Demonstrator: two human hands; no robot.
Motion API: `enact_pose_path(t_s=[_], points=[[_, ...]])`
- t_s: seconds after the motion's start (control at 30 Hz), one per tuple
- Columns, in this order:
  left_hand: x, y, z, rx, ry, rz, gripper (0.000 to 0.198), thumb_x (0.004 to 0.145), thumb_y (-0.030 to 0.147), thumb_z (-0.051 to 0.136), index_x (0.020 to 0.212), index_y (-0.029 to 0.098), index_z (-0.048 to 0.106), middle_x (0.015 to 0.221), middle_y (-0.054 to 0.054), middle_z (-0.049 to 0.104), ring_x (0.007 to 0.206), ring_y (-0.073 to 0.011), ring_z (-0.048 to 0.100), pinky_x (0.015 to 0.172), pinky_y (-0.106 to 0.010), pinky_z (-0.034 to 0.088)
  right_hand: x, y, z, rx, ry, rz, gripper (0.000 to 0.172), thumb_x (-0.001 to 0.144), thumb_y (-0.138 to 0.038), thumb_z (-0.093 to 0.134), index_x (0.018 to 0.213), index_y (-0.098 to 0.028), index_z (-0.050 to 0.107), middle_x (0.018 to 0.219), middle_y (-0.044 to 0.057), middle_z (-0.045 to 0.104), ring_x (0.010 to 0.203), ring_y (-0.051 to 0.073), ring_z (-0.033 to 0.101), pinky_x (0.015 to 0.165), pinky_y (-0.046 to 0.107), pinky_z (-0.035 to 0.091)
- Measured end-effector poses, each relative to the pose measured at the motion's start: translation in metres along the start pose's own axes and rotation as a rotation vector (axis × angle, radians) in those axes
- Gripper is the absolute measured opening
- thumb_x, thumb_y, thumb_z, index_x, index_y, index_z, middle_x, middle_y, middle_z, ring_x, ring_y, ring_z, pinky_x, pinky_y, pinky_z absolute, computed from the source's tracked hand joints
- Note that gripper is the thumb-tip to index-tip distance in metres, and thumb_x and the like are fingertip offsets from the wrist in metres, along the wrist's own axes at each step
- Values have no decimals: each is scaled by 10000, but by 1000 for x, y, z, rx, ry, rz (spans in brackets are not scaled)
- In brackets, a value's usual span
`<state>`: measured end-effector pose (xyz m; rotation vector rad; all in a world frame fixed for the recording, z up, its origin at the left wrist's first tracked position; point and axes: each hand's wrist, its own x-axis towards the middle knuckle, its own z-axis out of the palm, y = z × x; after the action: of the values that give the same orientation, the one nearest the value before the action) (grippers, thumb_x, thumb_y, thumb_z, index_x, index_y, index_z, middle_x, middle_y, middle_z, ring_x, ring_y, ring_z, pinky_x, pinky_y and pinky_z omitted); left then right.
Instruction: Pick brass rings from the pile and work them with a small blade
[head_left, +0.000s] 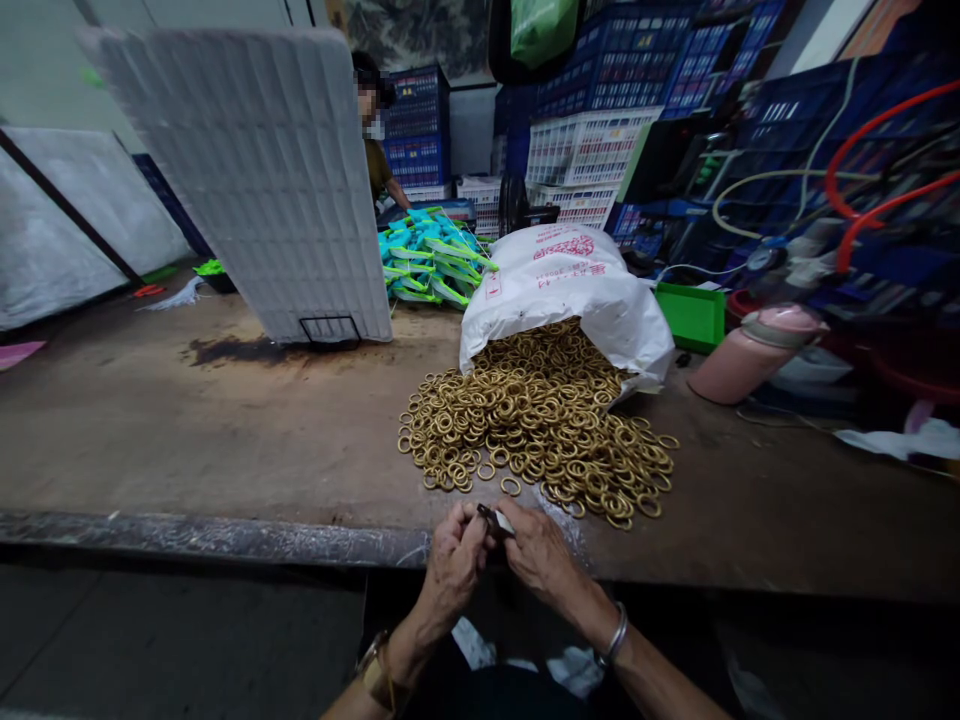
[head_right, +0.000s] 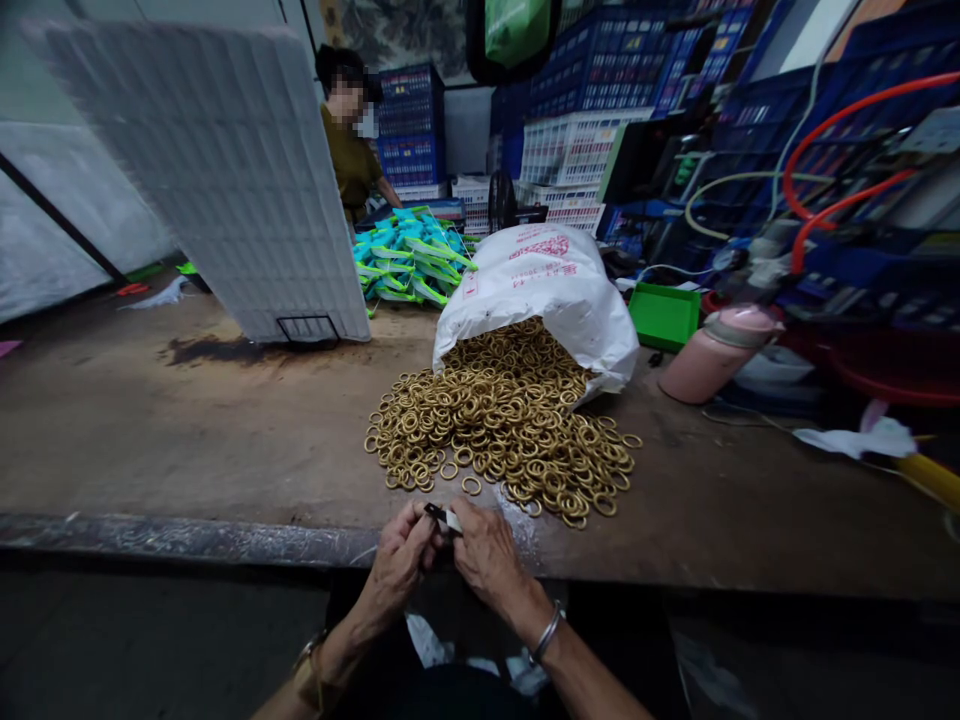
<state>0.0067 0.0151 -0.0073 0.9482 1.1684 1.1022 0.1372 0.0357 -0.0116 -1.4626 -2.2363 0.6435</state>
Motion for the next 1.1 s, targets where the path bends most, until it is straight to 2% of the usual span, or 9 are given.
enact_pose_path(t_s=[0.3, 0.37, 0.47, 0.57, 0.73, 0.93, 1.0, 1.1], points=[[-4, -2, -1, 16, -9, 79, 337, 756, 489, 490, 640, 177, 441, 520, 58, 410, 412, -46, 318, 410, -181, 258, 1, 6, -3, 7, -115, -38, 282, 589, -57, 356, 786, -198, 500, 592, -19, 526, 538, 116, 428, 530, 227, 254], [-12, 6, 1, 29, -36, 77, 332, 769, 476, 484, 634, 175, 440, 512, 55, 416, 409, -43, 328, 407, -177, 261, 1, 9, -2, -59, -98, -13, 271, 622, -76, 371, 818, -197, 513, 602, -10, 539, 547, 124, 446, 525, 234, 248], [-22, 23, 4, -45, -142, 63, 306, 772, 450, 502, 657, 171, 449, 543, 36, 480, 399, -36, 360, 394, -170, 269, 3, 12, -4, -162, -57, 81, 244, 682, -95, 379, 850, -193, 526, 624, 7, 569, 558, 132, 479, 512, 240, 235], [-24, 33, 5, -265, -199, -13, 291, 769, 444, 510, 688, 169, 456, 581, 26, 517, 371, -30, 347, 354, -165, 265, 7, 13, -8, -222, 16, 147, 209, 728, -88, 371, 844, -184, 517, 641, 17, 588, 562, 131, 508, 513, 242, 236], [-13, 27, -1, -476, -127, -142, 305, 730, 444, 551, 721, 143, 495, 751, -39, 587, 439, -50, 422, 352, -167, 293, 19, 19, -7, -337, 96, 286, 136, 802, -163, 413, 915, -175, 488, 681, 44, 621, 592, 154, 564, 510, 252, 221], [-12, 16, -10, -655, -123, -311, 222, 701, 320, 590, 849, 169, 520, 656, 4, 561, 444, -62, 454, 374, -157, 287, 27, 16, -6, -420, 79, 347, 117, 841, -240, 410, 923, -188, 475, 698, 59, 640, 632, 184, 605, 496, 255, 208], [-11, 11, -13, -720, -124, -356, 197, 697, 303, 594, 809, 148, 546, 664, 1, 551, 480, -62, 471, 392, -155, 303, 28, 13, -9, -421, 65, 351, 126, 840, -221, 402, 937, -188, 475, 702, 59, 644, 635, 190, 609, 495, 253, 211], [-8, 3, -15, -775, -92, -395, 205, 684, 305, 618, 639, 126, 529, 662, -10, 554, 529, -74, 506, 417, -161, 344, 29, 14, -10, -420, 61, 330, 137, 820, -180, 408, 939, -179, 477, 704, 63, 648, 651, 199, 614, 496, 254, 214]])
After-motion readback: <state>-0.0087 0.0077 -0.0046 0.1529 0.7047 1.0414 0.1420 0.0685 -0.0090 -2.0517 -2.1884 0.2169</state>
